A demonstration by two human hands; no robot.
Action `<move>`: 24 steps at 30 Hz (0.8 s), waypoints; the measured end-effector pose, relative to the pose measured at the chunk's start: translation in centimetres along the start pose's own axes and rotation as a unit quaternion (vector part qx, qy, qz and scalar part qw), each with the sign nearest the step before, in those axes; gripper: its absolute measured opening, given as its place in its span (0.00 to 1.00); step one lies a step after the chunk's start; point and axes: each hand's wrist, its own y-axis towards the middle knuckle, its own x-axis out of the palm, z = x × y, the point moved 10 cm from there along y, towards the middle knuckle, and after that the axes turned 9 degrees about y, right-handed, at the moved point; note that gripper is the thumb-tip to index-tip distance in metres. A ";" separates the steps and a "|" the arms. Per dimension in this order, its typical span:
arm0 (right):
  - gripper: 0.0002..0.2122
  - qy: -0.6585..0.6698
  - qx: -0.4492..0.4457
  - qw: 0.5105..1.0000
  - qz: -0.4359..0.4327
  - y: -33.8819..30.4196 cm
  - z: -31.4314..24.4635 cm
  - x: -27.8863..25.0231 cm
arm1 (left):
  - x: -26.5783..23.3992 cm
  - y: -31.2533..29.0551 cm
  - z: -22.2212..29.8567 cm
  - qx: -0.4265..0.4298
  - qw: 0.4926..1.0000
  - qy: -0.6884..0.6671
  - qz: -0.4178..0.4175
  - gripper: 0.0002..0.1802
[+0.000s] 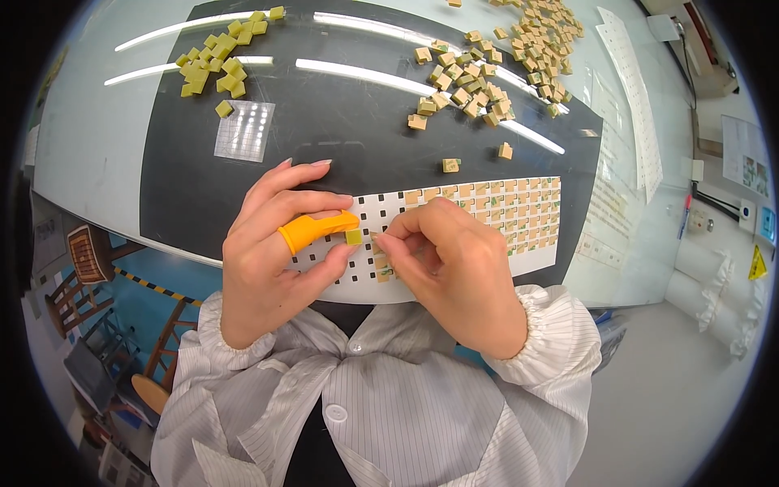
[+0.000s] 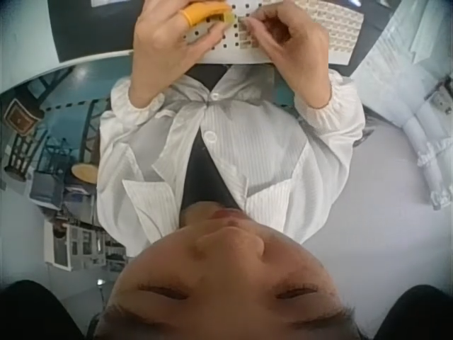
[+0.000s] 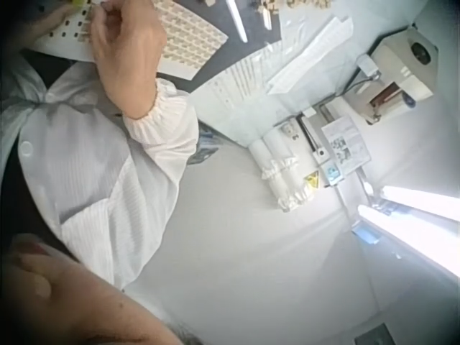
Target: Manually placing small electronic components into a grid board in a factory setting.
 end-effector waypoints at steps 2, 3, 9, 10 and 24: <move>0.06 0.030 0.031 0.999 -0.028 0.4 0.3 -0.2 | 0.0 0.0 0.0 0.002 1.000 0.000 -0.002 0.13; 0.07 0.147 0.097 0.983 -0.045 0.6 1.4 0.1 | 0.1 0.0 0.1 0.005 1.000 0.000 -0.005 0.13; 0.07 0.292 0.268 0.904 -0.157 1.5 2.5 2.0 | 0.1 0.1 0.0 -0.009 1.000 -0.002 -0.007 0.15; 0.07 0.292 0.272 0.900 -0.174 1.5 2.5 2.4 | 0.1 0.1 -0.1 -0.010 1.000 -0.001 -0.007 0.15; 0.07 0.290 0.286 0.898 -0.166 1.2 3.0 3.0 | 0.1 0.0 -0.1 -0.007 1.000 -0.001 -0.005 0.14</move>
